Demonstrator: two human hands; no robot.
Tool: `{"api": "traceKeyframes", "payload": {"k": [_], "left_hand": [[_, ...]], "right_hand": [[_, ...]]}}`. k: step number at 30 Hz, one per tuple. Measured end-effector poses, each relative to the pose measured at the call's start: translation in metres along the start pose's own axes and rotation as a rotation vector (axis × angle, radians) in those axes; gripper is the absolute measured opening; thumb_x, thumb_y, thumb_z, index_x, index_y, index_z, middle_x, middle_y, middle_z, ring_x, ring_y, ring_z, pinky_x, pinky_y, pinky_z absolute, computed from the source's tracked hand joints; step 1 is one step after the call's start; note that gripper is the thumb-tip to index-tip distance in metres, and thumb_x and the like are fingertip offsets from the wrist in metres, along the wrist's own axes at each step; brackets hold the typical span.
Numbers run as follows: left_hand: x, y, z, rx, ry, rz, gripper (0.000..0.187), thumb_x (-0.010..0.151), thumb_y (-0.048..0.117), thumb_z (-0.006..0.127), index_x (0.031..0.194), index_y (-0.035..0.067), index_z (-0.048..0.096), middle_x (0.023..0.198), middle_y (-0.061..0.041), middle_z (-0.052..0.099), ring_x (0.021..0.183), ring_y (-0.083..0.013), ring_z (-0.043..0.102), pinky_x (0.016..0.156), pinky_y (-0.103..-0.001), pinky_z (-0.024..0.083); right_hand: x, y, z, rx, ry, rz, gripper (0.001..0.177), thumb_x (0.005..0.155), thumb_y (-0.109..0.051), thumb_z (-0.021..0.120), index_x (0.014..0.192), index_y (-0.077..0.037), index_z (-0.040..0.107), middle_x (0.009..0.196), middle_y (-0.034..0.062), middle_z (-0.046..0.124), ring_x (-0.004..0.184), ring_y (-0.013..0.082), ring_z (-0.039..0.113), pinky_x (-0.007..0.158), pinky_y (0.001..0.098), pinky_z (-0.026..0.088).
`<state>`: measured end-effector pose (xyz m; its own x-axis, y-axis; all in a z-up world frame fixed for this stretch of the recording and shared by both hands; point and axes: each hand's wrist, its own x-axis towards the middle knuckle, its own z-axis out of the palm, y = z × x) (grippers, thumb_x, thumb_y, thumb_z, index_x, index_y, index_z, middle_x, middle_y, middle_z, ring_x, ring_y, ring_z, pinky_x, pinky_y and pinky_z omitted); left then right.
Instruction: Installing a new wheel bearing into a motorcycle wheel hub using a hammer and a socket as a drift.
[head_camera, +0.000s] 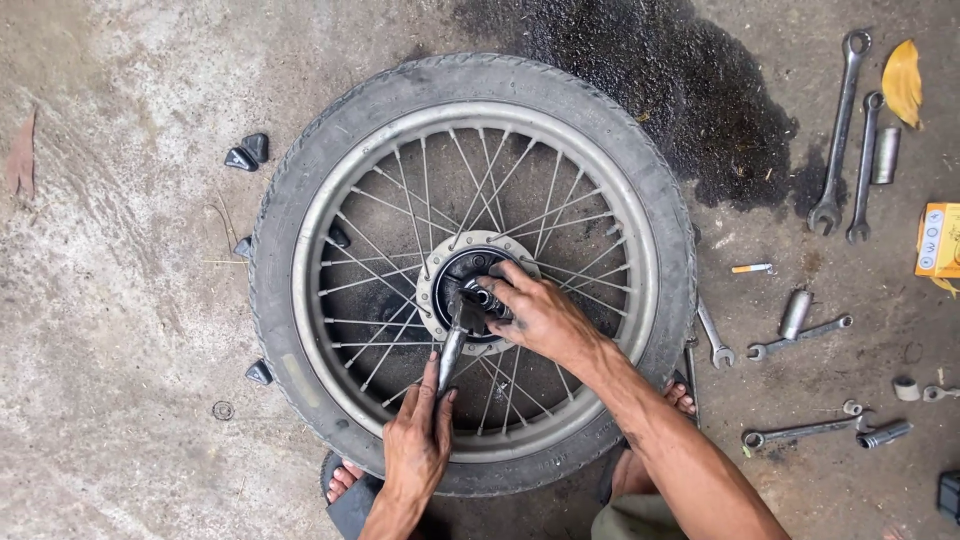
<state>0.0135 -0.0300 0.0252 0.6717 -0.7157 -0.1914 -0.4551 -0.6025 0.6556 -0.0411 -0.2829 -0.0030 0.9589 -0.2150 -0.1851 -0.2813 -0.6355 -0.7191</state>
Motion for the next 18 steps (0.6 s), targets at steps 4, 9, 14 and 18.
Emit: {"api": "traceKeyframes", "payload": {"k": [4,9,14,18], "left_hand": [[-0.009,-0.002,0.001,-0.047,0.009,0.008,0.060,0.092,0.011,0.066,0.148,0.008,0.047,0.081,-0.008,0.070,0.043,-0.0123,0.058,0.033,-0.029,0.052],[-0.011,-0.004,0.001,-0.068,0.030,0.016,0.062,0.089,0.010,0.068,0.148,0.005,0.047,0.086,-0.009,0.071,0.048,-0.0128,0.062,0.037,-0.029,0.053],[-0.019,-0.005,0.002,-0.098,-0.019,-0.059,0.062,0.090,0.012,0.067,0.149,0.010,0.047,0.079,-0.004,0.070,0.048,-0.0097,0.058,0.037,-0.026,0.051],[-0.040,-0.025,0.000,-0.265,0.015,-0.109,0.058,0.090,0.010,0.064,0.145,0.001,0.047,0.105,-0.018,0.076,0.066,-0.0182,0.074,0.051,-0.028,0.067]], "right_hand": [[0.000,0.004,-0.003,0.096,0.030,-0.039,0.061,0.072,-0.010,0.084,0.129,-0.004,0.061,0.117,0.0090,0.057,0.078,0.0165,0.068,0.078,0.0267,0.065],[0.002,0.000,-0.013,0.088,0.021,-0.083,0.051,0.081,-0.014,0.079,0.127,-0.003,0.060,0.110,0.0069,0.055,0.051,0.0099,0.055,0.046,0.0227,0.056],[-0.005,-0.001,-0.018,0.378,0.080,0.106,0.064,0.078,-0.010,0.080,0.137,-0.008,0.054,0.123,0.0099,0.059,0.080,0.0177,0.060,0.055,0.0217,0.062],[-0.014,-0.033,-0.078,1.356,0.500,0.927,0.056,0.077,0.004,0.069,0.131,-0.008,0.060,0.117,0.0205,0.064,0.083,0.0183,0.058,0.076,0.0289,0.050]]}}
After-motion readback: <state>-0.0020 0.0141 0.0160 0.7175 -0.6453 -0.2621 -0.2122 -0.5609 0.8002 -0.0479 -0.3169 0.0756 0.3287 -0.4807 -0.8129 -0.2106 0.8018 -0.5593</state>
